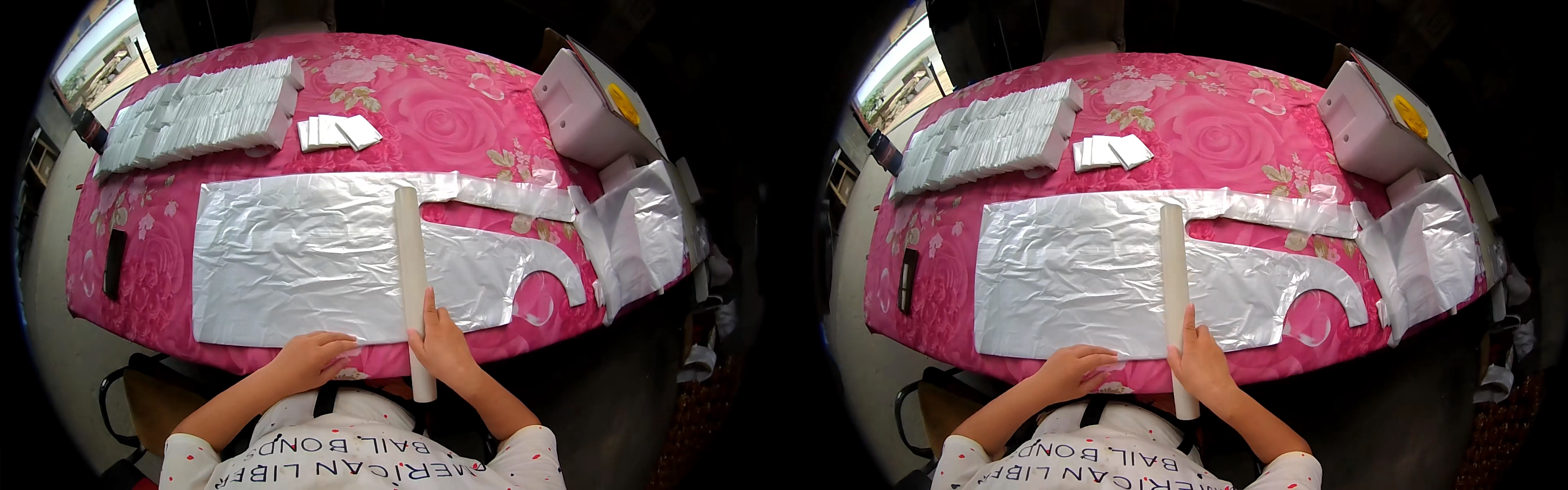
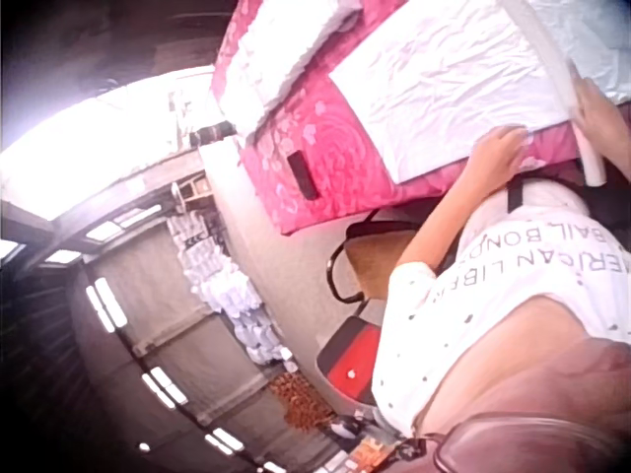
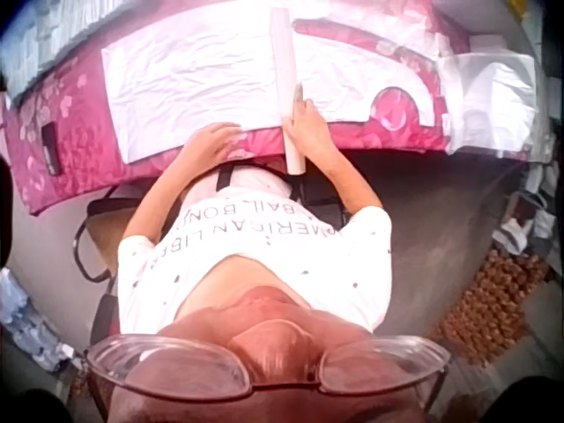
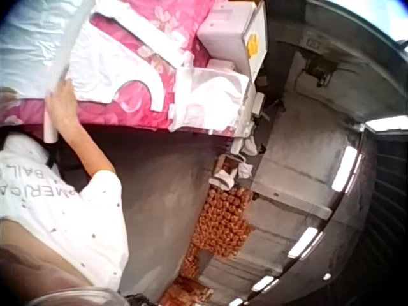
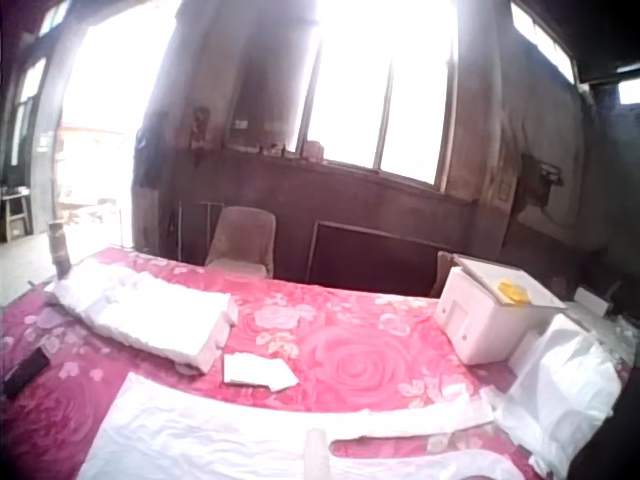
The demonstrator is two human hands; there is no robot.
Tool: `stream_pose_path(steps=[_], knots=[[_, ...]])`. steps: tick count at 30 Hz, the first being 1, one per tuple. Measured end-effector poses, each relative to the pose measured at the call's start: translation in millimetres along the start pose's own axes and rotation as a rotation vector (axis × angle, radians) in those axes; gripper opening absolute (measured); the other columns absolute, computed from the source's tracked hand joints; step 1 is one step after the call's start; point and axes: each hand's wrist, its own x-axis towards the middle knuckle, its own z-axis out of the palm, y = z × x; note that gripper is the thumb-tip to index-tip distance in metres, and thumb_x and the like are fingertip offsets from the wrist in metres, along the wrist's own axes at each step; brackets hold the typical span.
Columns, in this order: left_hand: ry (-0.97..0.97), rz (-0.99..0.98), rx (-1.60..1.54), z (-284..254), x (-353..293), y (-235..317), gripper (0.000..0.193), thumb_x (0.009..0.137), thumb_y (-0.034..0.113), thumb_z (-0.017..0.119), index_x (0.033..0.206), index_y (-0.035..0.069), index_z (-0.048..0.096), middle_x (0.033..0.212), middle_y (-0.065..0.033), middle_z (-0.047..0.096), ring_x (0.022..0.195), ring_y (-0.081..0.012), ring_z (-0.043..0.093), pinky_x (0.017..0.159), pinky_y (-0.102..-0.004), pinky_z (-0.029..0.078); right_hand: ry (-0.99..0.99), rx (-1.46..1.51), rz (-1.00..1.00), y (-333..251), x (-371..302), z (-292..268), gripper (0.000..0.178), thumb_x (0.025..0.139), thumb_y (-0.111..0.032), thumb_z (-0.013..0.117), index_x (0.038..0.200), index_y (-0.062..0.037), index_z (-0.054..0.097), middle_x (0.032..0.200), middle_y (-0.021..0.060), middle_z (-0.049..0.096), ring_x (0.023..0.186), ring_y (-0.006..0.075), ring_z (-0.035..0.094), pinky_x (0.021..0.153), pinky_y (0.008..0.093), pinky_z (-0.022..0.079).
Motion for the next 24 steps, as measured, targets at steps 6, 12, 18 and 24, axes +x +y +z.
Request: stream_pose_path(steps=[6, 12, 18, 24], knots=[[0.163, 0.078, 0.114, 33, 81, -5, 0.06, 0.081, 0.024, 0.06, 0.131, 0.001, 0.035, 0.14, -0.0201, 0.027, 0.126, -0.037, 0.031, 0.102, -0.0404, 0.031, 0.158, 0.095, -0.163, 1, 12, 3, 0.065, 0.083, -0.022, 0.056, 0.133, 0.0079, 0.028, 0.108, 0.0238, 0.047, 0.102, 0.0347, 0.047, 0.085, 0.0392, 0.042], [0.111, 0.069, 0.252, 58, 113, -3, 0.074, 0.079, 0.034, 0.058, 0.137, 0.0, 0.026, 0.145, -0.0213, 0.015, 0.135, -0.0374, 0.013, 0.108, -0.0428, 0.017, 0.322, -0.204, -0.287, 101, 48, -3, 0.054, 0.087, -0.027, 0.047, 0.131, 0.0023, 0.036, 0.138, 0.0192, 0.032, 0.129, 0.0327, 0.029, 0.107, 0.0389, 0.022], [0.106, 0.037, 0.296, 60, 119, 5, 0.074, 0.077, 0.036, 0.059, 0.136, 0.001, 0.03, 0.144, -0.021, 0.018, 0.133, -0.0387, 0.017, 0.107, -0.0433, 0.02, 0.546, -0.268, -0.036, 221, 49, -63, 0.044, 0.088, -0.024, 0.045, 0.124, 0.0014, 0.047, 0.133, 0.0196, 0.042, 0.124, 0.0322, 0.038, 0.104, 0.0388, 0.027], [0.101, 0.043, 0.275, 58, 122, 12, 0.071, 0.078, 0.033, 0.057, 0.135, 0.0, 0.031, 0.144, -0.0226, 0.018, 0.134, -0.0391, 0.015, 0.108, -0.0422, 0.018, 0.864, -0.297, 0.213, 308, 22, -80, 0.032, 0.085, -0.017, 0.05, 0.11, -0.0006, 0.058, 0.119, 0.018, 0.054, 0.113, 0.0321, 0.049, 0.098, 0.039, 0.036]])
